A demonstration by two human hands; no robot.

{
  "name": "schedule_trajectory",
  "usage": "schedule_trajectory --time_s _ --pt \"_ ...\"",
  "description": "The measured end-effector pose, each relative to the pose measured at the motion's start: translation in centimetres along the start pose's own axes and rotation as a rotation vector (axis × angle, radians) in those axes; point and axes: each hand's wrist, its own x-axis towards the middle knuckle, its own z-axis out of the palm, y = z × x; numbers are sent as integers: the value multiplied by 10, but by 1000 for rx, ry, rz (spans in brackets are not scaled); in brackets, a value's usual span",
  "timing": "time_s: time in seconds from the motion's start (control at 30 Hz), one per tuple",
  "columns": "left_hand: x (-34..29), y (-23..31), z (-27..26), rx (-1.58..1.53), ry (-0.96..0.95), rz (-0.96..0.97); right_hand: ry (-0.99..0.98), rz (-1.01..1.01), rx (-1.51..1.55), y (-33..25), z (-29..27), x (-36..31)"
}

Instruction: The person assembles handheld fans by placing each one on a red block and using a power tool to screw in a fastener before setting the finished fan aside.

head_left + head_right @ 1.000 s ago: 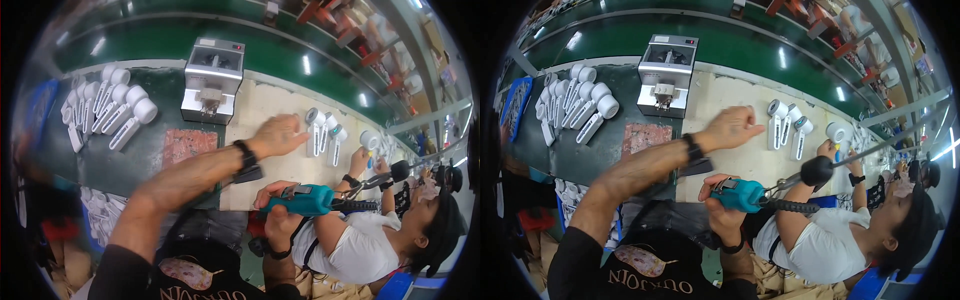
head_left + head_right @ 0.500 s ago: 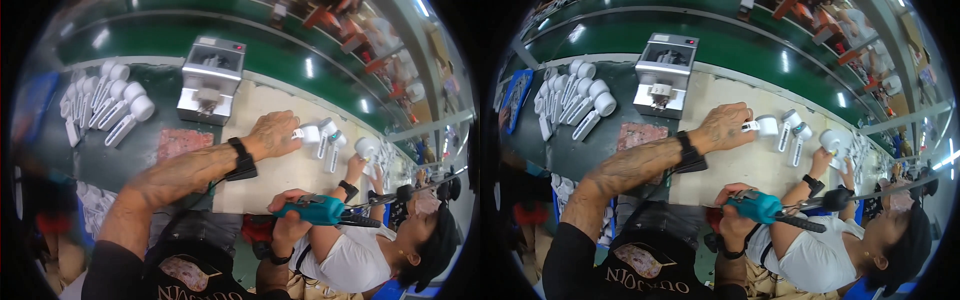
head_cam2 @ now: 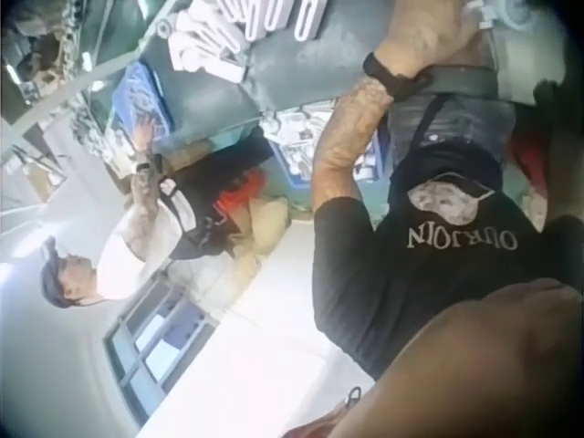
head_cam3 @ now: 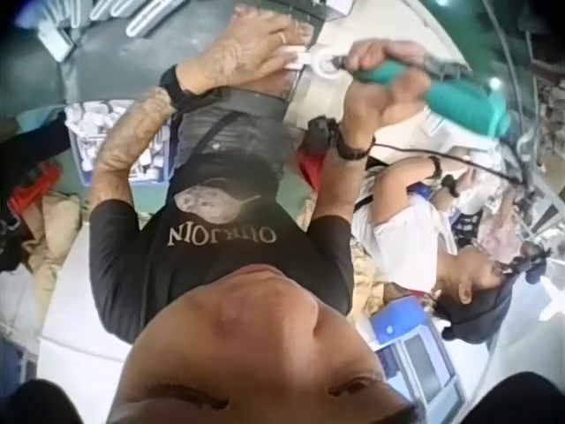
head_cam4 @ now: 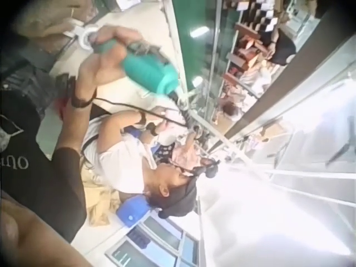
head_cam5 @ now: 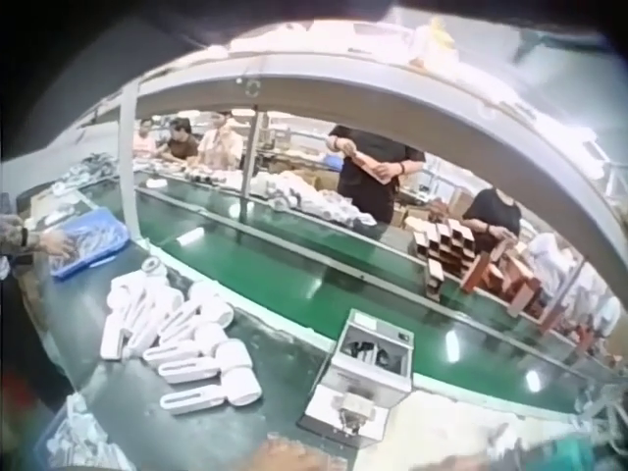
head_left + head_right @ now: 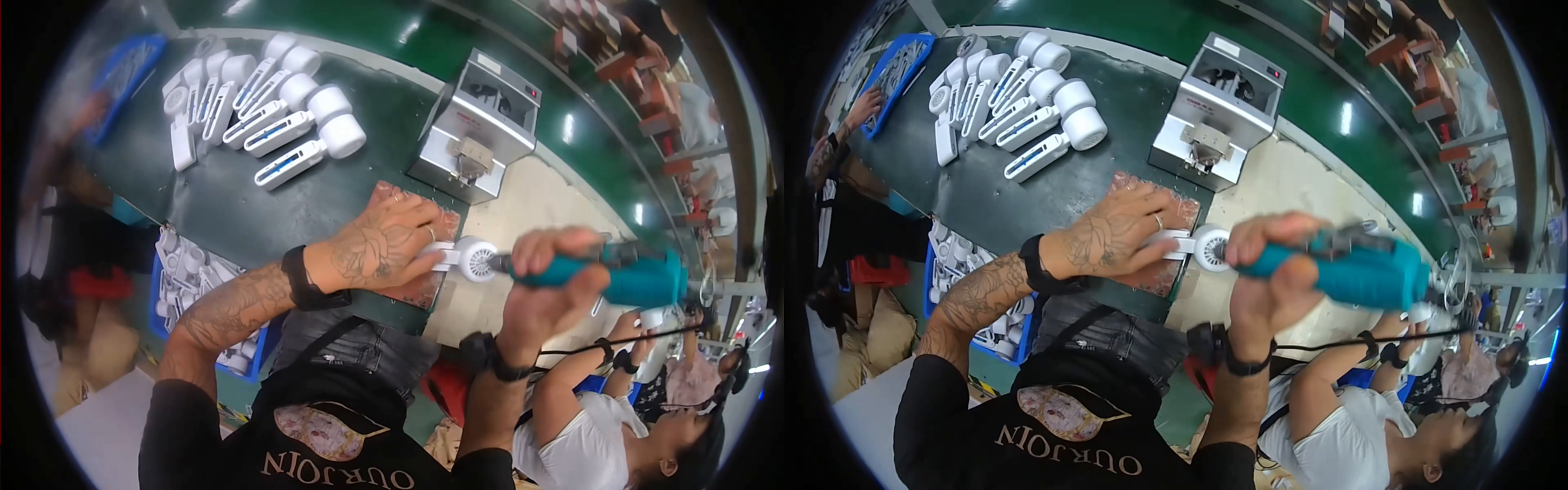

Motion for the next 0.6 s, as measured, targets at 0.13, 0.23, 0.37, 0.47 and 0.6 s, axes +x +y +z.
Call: schedule_trajectory --time_s 0.13,0.23,0.37,0.47,0.6 --pt "-5 -2 0 -19 121 141 25 -24 -195 27 30 41" --pt "-10 -7 3 -26 132 129 36 7 -292 49 42 59" --pt "-9 -6 1 -60 102 89 10 -6 -335 71 43 64" --pt "-8 -6 5 -54 83 84 17 -36 -257 78 40 62" --pt "-9 -8 8 -35 173 80 51 90 -241 62 45 50"
